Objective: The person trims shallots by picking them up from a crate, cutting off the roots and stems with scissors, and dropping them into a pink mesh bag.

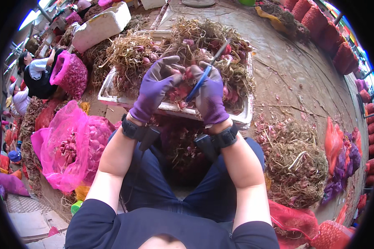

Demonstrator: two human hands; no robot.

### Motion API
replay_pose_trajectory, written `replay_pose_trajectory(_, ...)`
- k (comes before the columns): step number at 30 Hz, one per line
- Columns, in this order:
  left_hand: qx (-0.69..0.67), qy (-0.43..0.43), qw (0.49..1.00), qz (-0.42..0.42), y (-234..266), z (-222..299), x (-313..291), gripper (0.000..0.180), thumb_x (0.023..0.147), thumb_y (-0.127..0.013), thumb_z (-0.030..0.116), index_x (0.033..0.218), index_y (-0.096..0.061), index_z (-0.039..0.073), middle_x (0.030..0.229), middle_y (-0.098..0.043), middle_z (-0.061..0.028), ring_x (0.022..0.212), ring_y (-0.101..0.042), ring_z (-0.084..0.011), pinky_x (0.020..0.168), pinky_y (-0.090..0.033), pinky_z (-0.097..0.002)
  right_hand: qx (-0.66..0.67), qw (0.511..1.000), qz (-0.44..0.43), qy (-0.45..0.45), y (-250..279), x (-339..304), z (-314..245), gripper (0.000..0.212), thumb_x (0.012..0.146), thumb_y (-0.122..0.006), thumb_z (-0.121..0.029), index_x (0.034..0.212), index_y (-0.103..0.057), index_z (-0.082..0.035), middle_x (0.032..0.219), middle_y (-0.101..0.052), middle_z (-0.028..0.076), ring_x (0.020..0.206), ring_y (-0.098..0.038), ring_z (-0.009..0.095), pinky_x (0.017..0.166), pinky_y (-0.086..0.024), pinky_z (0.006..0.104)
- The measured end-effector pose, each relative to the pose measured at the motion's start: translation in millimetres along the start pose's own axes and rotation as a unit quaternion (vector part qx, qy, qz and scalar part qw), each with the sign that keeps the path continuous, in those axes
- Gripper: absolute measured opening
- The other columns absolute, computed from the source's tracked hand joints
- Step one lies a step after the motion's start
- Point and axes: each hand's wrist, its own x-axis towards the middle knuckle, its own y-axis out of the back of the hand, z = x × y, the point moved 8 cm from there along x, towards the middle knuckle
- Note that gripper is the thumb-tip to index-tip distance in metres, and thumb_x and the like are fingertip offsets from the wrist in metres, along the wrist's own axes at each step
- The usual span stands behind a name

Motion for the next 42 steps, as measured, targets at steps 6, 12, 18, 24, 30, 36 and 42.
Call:
replay_pose_trajectory(6,-0.224,0.024,0.974,-0.016,-5.1,-1.0,3.6,0.045,0.086,-0.059,-0.006,0.129,-0.048,0.002,0.117,-0.063,-0.0118,0.101,-0.063,-0.0173,0.089,-0.052,-0.0311,0.021,0.997,-0.043,-0.055,22.2,4.7,-7.3,0.016,0.095,-0.059,-0.014,0.108,-0.053,-0.005,0.088,-0.061,0.003,0.076,-0.063,0.014,0.062,-0.055,0.0281)
replay_pose_trajectory(12,-0.203,0.025,0.979,-0.004,5.3,-1.2,2.5,0.044,0.091,-0.054,-0.001,0.133,-0.046,0.005,0.124,-0.059,-0.0119,0.106,-0.062,-0.0191,0.089,-0.053,-0.0330,0.047,0.999,-0.005,-0.001,-1.5,-7.1,-43.0,0.020,0.093,-0.059,-0.007,0.112,-0.052,-0.006,0.086,-0.063,0.005,0.075,-0.065,0.019,0.067,-0.056,0.0323)
replay_pose_trajectory(18,-0.287,0.050,0.957,-0.002,10.5,-12.6,7.4,0.038,0.091,-0.054,-0.005,0.129,-0.049,0.002,0.120,-0.060,-0.0143,0.100,-0.064,-0.0222,0.085,-0.055,-0.0336,0.081,0.996,-0.014,-0.020,-1.4,-7.9,-40.7,0.023,0.091,-0.062,-0.007,0.112,-0.052,-0.007,0.090,-0.062,0.006,0.087,-0.065,0.021,0.080,-0.056,0.0356)
replay_pose_trajectory(24,-0.301,0.020,0.949,0.096,70.1,-19.2,22.5,0.022,0.092,-0.056,-0.002,0.113,-0.058,0.004,0.105,-0.065,-0.0119,0.092,-0.065,-0.0219,0.081,-0.057,-0.0340,0.003,0.987,0.017,0.162,20.8,9.3,-117.1,0.010,0.093,-0.061,-0.015,0.097,-0.058,-0.007,0.087,-0.064,0.003,0.075,-0.063,0.010,0.070,-0.053,0.0233)
replay_pose_trajectory(30,-0.369,0.030,0.927,0.067,42.1,-27.2,18.8,0.021,0.095,-0.054,0.000,0.115,-0.060,0.002,0.108,-0.064,-0.0106,0.101,-0.063,-0.0193,0.093,-0.052,-0.0326,-0.397,0.911,-0.008,0.115,-14.5,0.0,-50.3,0.041,0.087,-0.069,-0.028,0.113,-0.051,-0.003,0.089,-0.061,0.008,0.075,-0.062,0.015,0.066,-0.052,0.0282)
replay_pose_trajectory(36,-0.409,0.034,0.906,0.108,70.9,-29.4,15.0,0.018,0.092,-0.059,0.002,0.110,-0.062,0.004,0.102,-0.066,-0.0071,0.092,-0.064,-0.0179,0.083,-0.055,-0.0330,-0.664,0.722,-0.096,0.172,-52.0,-24.9,-43.5,0.067,0.067,-0.082,-0.049,0.108,-0.052,-0.004,0.080,-0.062,0.012,0.077,-0.063,0.030,0.072,-0.049,0.0409)
replay_pose_trajectory(42,-0.391,0.008,0.911,0.126,68.7,-14.8,10.6,0.019,0.092,-0.061,0.004,0.111,-0.061,0.006,0.100,-0.067,-0.0060,0.087,-0.065,-0.0164,0.080,-0.055,-0.0325,-0.665,0.728,-0.128,0.108,-45.5,-26.6,-17.6,0.070,0.069,-0.080,-0.050,0.114,-0.052,-0.005,0.093,-0.064,0.015,0.088,-0.065,0.031,0.076,-0.050,0.0410)
